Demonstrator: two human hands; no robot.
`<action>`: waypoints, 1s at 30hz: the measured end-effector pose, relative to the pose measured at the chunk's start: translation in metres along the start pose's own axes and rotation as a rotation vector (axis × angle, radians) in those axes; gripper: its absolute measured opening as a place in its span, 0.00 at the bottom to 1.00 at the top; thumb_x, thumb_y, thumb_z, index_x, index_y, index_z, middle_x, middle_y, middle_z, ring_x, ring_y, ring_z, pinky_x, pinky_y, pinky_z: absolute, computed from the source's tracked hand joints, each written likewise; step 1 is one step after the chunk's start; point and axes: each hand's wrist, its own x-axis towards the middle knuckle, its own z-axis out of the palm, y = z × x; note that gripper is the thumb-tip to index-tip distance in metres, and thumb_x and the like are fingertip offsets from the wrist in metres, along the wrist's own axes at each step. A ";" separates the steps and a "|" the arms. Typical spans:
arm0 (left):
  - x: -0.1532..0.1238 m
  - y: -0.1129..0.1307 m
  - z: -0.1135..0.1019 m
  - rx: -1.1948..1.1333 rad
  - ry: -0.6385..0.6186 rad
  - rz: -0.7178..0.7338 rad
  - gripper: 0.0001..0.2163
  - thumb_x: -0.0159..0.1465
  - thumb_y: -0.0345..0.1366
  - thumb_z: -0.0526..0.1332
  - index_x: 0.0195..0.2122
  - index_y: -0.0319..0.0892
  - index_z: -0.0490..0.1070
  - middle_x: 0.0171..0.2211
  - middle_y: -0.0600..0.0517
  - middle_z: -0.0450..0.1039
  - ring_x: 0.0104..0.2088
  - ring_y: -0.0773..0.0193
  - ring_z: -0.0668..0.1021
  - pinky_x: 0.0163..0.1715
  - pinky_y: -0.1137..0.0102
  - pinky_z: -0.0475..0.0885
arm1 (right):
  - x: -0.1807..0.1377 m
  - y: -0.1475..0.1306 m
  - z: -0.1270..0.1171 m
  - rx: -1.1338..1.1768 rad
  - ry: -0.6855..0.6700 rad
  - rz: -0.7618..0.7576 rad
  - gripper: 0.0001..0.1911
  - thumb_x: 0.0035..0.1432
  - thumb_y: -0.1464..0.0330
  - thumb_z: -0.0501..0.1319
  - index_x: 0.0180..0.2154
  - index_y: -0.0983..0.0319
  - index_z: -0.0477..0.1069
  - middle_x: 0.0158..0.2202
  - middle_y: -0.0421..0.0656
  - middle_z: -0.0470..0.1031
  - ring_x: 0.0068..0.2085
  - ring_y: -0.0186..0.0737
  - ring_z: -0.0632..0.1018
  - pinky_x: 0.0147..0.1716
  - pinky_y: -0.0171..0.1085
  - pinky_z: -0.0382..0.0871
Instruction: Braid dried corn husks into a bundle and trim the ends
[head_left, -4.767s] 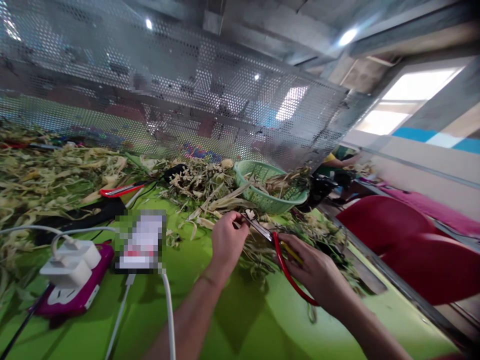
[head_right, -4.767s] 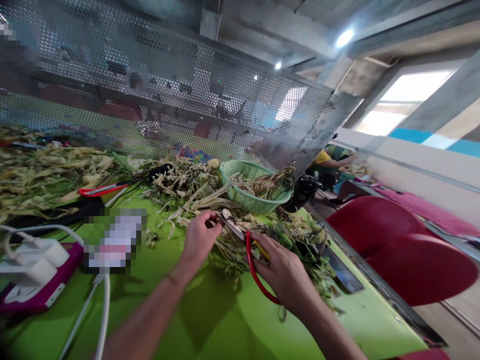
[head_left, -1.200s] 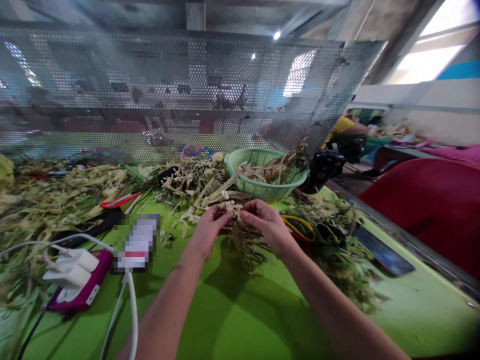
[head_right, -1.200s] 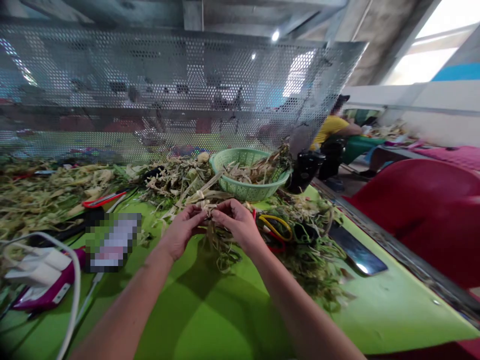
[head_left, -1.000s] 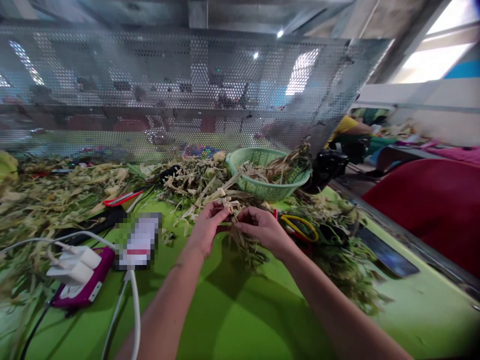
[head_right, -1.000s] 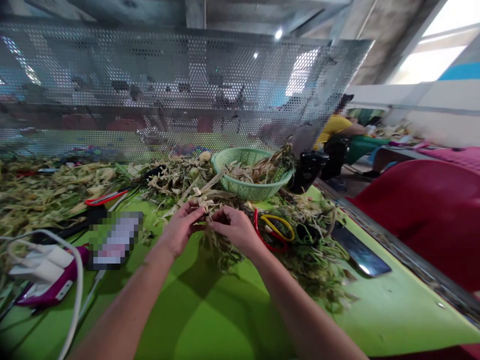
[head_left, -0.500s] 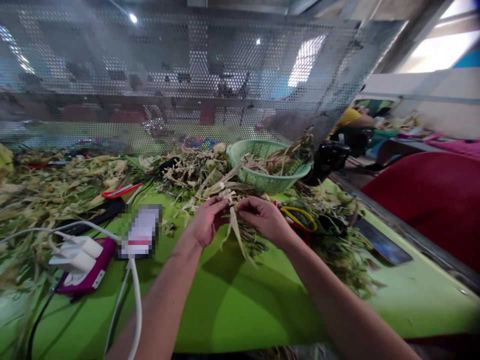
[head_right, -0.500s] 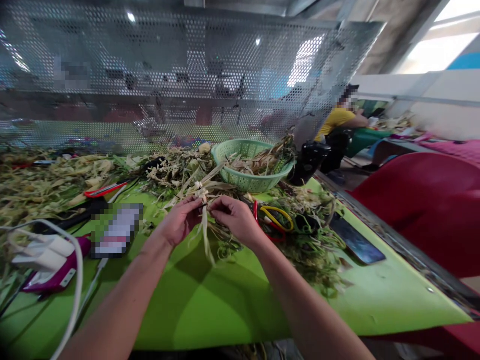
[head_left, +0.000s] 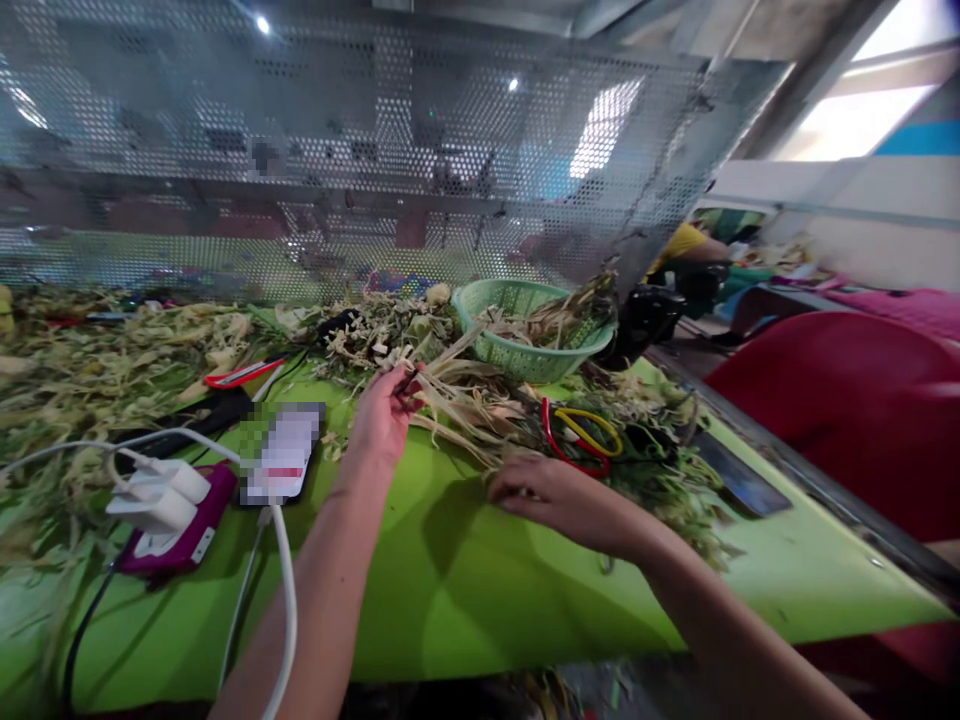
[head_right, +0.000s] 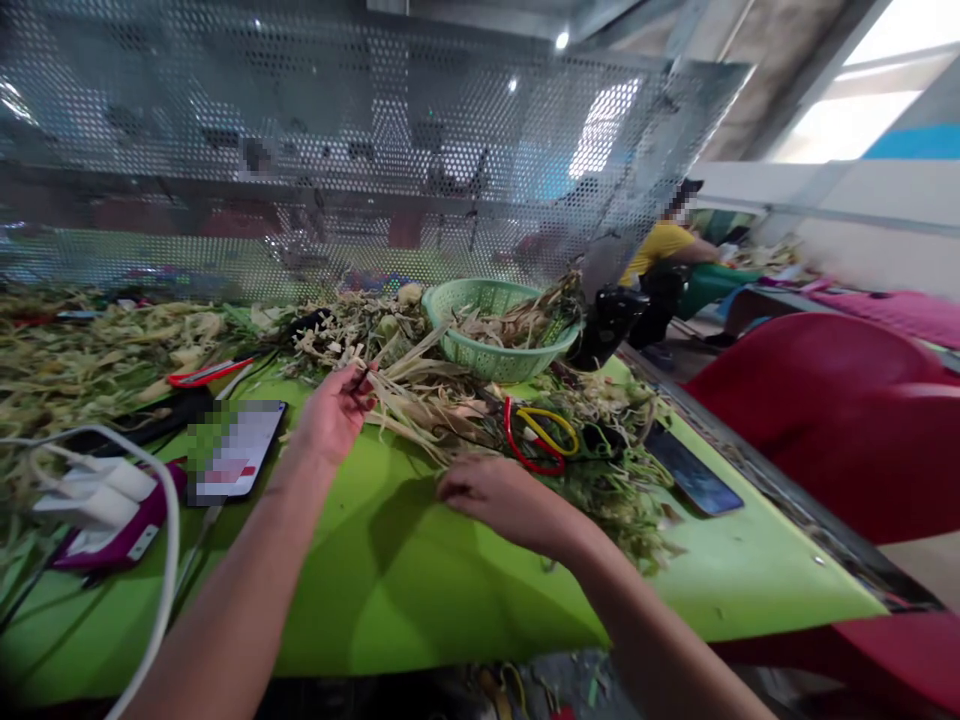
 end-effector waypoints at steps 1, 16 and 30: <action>-0.001 -0.001 0.001 0.019 -0.026 -0.005 0.07 0.53 0.33 0.64 0.32 0.38 0.70 0.32 0.50 0.78 0.26 0.71 0.76 0.22 0.77 0.67 | -0.001 0.003 0.000 -0.037 0.084 0.032 0.08 0.59 0.67 0.58 0.34 0.57 0.76 0.35 0.42 0.77 0.36 0.41 0.76 0.36 0.36 0.66; -0.012 -0.013 0.008 0.128 -0.153 0.002 0.12 0.51 0.38 0.68 0.33 0.41 0.68 0.36 0.50 0.77 0.32 0.68 0.76 0.27 0.74 0.70 | 0.039 -0.028 0.006 -0.267 0.630 -0.018 0.08 0.58 0.66 0.60 0.41 0.59 0.71 0.39 0.47 0.74 0.43 0.46 0.73 0.42 0.40 0.65; -0.016 -0.010 0.010 0.180 -0.225 -0.085 0.17 0.50 0.39 0.70 0.39 0.38 0.75 0.35 0.51 0.75 0.29 0.73 0.74 0.25 0.78 0.69 | 0.053 0.006 0.026 0.754 0.518 0.165 0.16 0.49 0.60 0.67 0.39 0.61 0.74 0.34 0.43 0.77 0.34 0.39 0.76 0.35 0.38 0.71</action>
